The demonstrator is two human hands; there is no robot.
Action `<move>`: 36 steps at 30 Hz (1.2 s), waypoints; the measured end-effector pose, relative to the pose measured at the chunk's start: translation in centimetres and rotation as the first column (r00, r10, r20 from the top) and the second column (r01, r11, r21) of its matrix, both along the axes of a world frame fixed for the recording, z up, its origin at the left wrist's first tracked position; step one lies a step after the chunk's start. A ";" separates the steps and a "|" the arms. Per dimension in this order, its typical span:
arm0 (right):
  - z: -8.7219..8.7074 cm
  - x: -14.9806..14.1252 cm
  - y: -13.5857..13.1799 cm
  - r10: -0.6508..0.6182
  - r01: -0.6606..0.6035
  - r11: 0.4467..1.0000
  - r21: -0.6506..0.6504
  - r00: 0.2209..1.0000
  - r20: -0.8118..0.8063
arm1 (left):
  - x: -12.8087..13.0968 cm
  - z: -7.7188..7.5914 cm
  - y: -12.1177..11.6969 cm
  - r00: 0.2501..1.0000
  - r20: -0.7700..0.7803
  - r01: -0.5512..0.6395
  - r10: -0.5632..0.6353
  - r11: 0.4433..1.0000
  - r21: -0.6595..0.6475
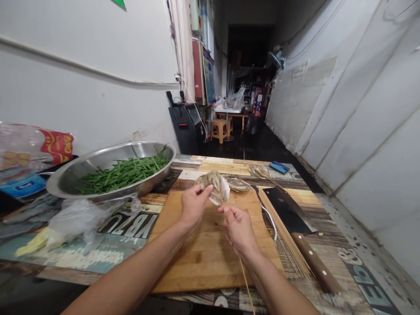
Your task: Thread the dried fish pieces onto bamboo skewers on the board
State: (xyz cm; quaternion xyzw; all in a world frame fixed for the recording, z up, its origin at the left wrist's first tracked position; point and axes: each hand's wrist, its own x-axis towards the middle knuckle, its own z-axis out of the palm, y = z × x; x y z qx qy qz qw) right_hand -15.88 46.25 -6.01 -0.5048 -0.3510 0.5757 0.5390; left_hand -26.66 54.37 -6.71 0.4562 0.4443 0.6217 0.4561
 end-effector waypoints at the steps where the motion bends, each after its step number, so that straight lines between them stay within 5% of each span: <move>1: 0.0 0.0 0.0 -0.001 0.001 1.000 -0.001 1.000 -0.005 | -0.1 -0.1 -0.1 0.996 -0.087 -0.017 0.022 0.999 0.050; 17: 0.1 0.7 -0.1 0.024 -0.024 1.000 -0.007 0.997 -0.068 | -0.2 0.2 -0.9 0.906 -0.405 -0.009 0.127 0.960 0.280; 26: 0.1 1.0 0.2 0.053 -0.055 0.998 -0.011 0.987 -0.149 | -0.2 0.2 -1.0 0.931 -0.358 0.031 0.071 0.962 0.272; 32: 0.3 2.0 0.6 0.167 -0.182 0.983 -0.021 0.937 -0.306 | -0.4 0.1 -0.9 0.942 -0.327 0.015 0.078 0.963 0.270; 36: -0.1 1.9 0.8 0.159 -0.169 0.985 -0.033 0.966 -0.204 | -0.5 0.1 -0.8 0.924 -0.370 0.018 0.093 0.958 0.287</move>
